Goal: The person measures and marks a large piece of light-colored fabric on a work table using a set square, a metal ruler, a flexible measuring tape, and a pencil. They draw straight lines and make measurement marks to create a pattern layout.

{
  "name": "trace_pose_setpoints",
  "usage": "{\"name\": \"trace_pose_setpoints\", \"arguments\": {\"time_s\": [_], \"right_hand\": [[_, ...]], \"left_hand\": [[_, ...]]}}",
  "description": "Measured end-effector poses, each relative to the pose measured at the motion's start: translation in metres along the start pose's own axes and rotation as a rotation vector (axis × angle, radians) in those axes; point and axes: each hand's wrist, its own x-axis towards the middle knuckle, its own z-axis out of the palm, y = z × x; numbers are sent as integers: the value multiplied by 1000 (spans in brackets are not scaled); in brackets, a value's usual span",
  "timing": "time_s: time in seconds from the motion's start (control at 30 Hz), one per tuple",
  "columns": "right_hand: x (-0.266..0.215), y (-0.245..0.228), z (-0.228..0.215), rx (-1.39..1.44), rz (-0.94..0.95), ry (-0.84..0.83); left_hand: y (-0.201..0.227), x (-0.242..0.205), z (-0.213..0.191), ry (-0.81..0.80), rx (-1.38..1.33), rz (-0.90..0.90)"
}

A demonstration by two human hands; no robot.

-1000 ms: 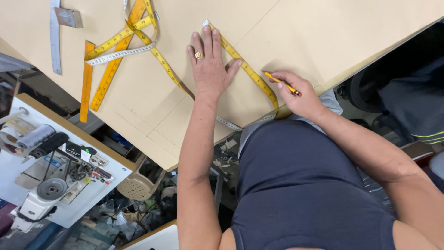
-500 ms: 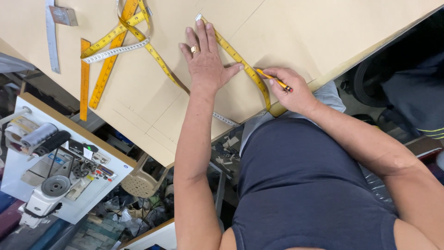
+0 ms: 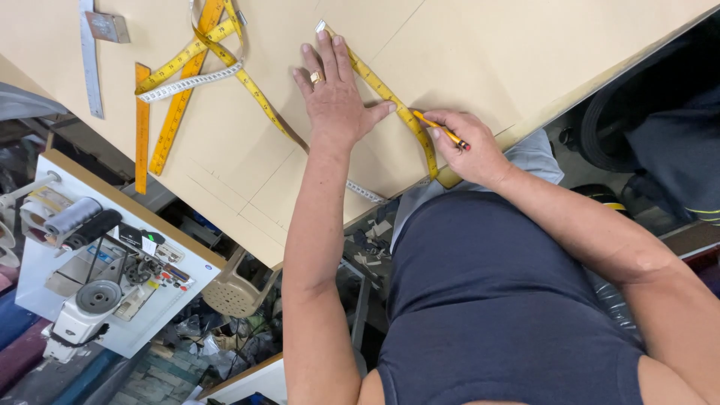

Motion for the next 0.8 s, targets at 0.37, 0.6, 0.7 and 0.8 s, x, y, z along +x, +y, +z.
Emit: {"name": "trace_pose_setpoints", "arguments": {"time_s": [0.37,0.6,0.7,0.8], "right_hand": [[4,-3,1,1,-108,44],[5,-16,-4,-124,-162,61],[3,-32,-16,-141,-192,162],[-7,-22,-13,-164,-254,-34]], "left_hand": [[1,0,0,-2,38,-3],[2,2,5,30,46,-5],[2,3,1,26,56,-16],[2,2,4,25,58,-4]]}}
